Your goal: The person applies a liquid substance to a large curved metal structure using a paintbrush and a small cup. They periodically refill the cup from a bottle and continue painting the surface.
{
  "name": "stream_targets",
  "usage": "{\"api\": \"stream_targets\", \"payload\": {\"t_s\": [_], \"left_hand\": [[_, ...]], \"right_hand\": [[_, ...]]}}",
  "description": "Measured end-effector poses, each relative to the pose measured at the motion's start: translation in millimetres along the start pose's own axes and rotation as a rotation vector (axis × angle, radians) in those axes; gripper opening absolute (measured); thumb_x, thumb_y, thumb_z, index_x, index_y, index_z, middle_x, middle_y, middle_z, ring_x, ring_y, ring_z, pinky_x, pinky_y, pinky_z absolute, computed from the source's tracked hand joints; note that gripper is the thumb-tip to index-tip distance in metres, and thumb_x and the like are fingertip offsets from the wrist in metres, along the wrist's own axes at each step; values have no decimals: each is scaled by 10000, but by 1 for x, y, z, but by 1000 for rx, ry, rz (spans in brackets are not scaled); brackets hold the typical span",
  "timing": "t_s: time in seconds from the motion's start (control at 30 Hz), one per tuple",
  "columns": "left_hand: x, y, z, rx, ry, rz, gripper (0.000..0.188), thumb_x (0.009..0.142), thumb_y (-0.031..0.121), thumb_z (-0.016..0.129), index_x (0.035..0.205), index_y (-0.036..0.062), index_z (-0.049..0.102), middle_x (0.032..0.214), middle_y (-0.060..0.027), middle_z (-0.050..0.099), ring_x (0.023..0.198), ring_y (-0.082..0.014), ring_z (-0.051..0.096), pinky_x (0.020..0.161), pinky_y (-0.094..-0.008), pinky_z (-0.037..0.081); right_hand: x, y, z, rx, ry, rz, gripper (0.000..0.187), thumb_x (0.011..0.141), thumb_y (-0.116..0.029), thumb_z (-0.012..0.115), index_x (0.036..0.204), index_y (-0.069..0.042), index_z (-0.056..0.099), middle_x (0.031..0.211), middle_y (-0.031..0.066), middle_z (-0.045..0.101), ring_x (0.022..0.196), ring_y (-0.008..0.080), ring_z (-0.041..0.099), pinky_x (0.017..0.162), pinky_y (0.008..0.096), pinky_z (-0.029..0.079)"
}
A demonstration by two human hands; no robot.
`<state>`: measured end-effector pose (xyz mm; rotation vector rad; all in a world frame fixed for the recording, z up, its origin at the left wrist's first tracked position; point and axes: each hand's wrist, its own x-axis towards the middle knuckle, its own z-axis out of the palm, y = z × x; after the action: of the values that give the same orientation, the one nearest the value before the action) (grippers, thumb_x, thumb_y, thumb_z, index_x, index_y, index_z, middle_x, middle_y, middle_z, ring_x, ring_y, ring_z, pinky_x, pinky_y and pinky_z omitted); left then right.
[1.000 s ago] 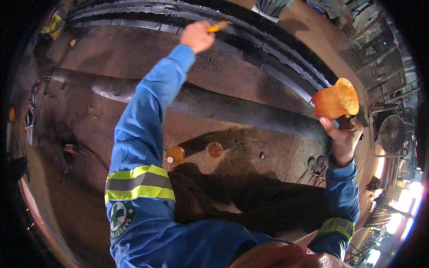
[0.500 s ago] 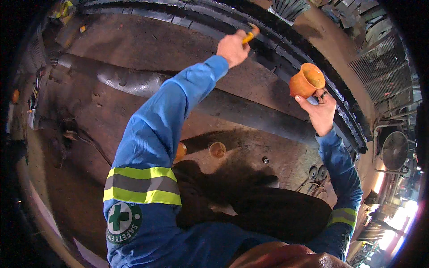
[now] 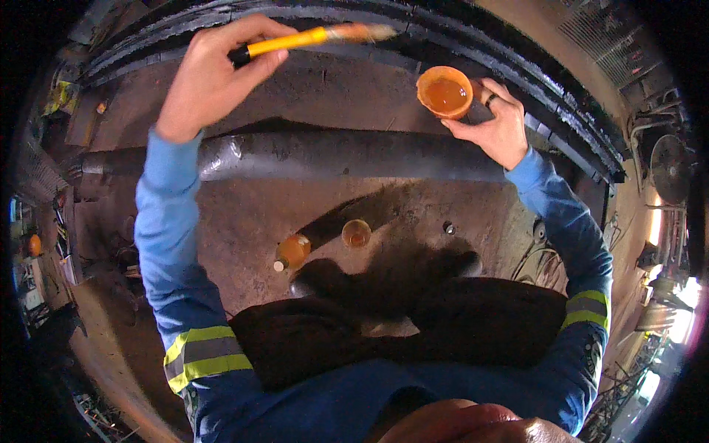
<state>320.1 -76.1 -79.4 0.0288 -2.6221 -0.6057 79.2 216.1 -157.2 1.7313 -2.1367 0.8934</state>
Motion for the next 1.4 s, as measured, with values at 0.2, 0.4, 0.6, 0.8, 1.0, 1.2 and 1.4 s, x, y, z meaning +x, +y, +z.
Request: {"api": "stream_targets", "payload": {"t_s": [0.2,0.4,0.6,0.8,1.0,1.2,1.4], "left_hand": [[16,76,24,248,-144,316,176,803,99,664,975,64,663,847,-107,658,746,-292,640,634,-365,513],[24,75,53,254,-187,271,111,801,149,657,892,89,635,731,-101,620,673,-307,613,570,-406,460],[17,62,60,178,-202,141,138,802,179,657,885,69,657,736,-142,630,701,-335,613,626,-407,467],[12,15,58,-256,-214,-16,211,854,185,647,909,-18,667,724,-73,634,691,-155,588,638,-300,454],[0,27,61,-766,-322,-649,216,902,218,624,936,7,653,588,85,368,493,-19,287,446,-228,209],[7,41,59,-1011,-273,-769,248,911,220,606,958,-21,643,561,90,293,472,-21,253,442,-228,185],[3,28,33,-1151,-30,-601,237,937,165,547,1054,-34,606,580,67,330,507,-37,307,492,-216,239]], "right_hand": [[2,-8,7,-21,-55,-55,475,566,-192,855,962,1,677,1015,114,648,897,286,624,817,357,492],[-3,-10,22,-43,-111,-80,419,573,-325,834,733,8,637,950,57,636,808,263,627,827,376,460],[-9,-9,22,-71,-144,-39,410,581,-327,818,748,5,645,985,62,631,872,254,620,856,388,450],[-8,-19,27,-97,-183,10,569,574,-293,830,985,46,634,1029,129,631,886,299,627,863,380,450],[-7,-13,26,-187,-196,123,579,575,-304,822,1000,45,641,1016,113,635,874,290,630,861,366,451],[2,-18,25,-179,-228,170,597,569,-294,826,1030,44,655,980,132,639,829,304,638,829,374,477],[4,-7,23,-18,-195,260,539,592,-293,824,967,60,666,845,155,629,766,317,640,732,364,514]]}}
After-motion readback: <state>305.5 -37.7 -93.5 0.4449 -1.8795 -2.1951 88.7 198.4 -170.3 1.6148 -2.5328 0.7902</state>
